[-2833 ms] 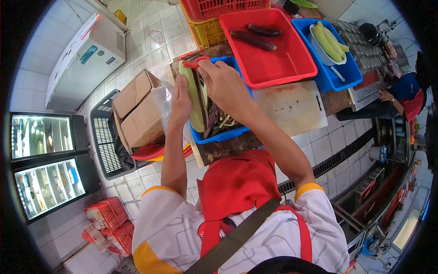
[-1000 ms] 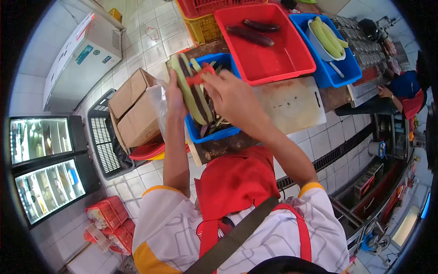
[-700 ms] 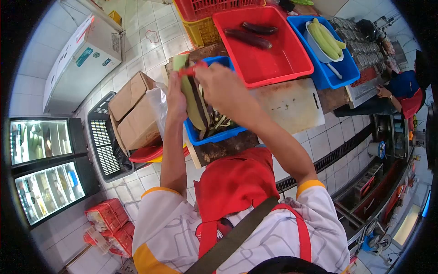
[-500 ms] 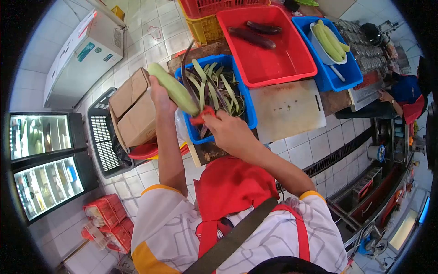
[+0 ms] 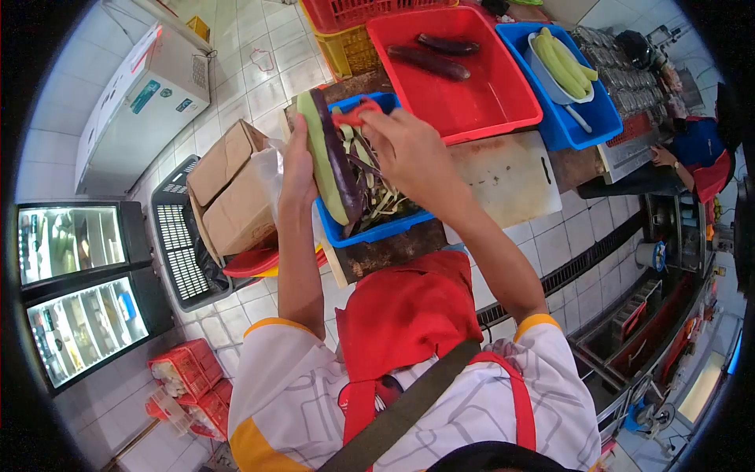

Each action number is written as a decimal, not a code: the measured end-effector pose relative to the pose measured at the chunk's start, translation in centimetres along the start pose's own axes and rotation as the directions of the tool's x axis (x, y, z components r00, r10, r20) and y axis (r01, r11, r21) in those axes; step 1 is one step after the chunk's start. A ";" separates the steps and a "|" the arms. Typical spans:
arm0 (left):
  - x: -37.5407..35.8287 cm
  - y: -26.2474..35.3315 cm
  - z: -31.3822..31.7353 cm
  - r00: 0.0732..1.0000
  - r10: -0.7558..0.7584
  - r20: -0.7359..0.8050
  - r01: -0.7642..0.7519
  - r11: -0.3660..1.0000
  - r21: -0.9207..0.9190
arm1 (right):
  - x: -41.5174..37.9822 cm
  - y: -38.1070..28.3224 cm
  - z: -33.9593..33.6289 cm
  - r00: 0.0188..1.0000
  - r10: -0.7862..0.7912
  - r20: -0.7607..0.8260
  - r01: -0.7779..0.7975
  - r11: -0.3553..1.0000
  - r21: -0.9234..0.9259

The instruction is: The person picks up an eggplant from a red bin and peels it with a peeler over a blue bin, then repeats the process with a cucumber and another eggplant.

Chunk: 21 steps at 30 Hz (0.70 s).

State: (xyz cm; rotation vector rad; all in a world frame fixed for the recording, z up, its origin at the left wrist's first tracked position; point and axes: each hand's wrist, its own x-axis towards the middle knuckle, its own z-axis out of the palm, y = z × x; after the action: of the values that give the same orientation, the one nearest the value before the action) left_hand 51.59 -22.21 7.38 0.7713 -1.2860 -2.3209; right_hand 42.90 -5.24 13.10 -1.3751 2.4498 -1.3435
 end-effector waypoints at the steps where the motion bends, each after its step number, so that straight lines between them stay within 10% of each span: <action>1: -0.4 -0.2 0.4 0.999 -0.044 -0.013 0.044 0.999 0.010 | 0.8 0.2 0.2 0.999 -0.024 -0.025 0.024 1.000 -0.015; 21: 4.3 -3.1 -5.1 0.924 -0.028 -0.382 -0.061 0.974 -0.220 | -5.7 0.0 0.6 0.952 0.063 0.300 -0.123 0.975 0.185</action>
State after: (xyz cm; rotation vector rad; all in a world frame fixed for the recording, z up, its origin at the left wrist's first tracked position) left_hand 51.22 -26.37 1.32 1.0632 -0.8355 -2.1145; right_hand 46.56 -1.57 10.67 -1.2870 2.0977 -1.2270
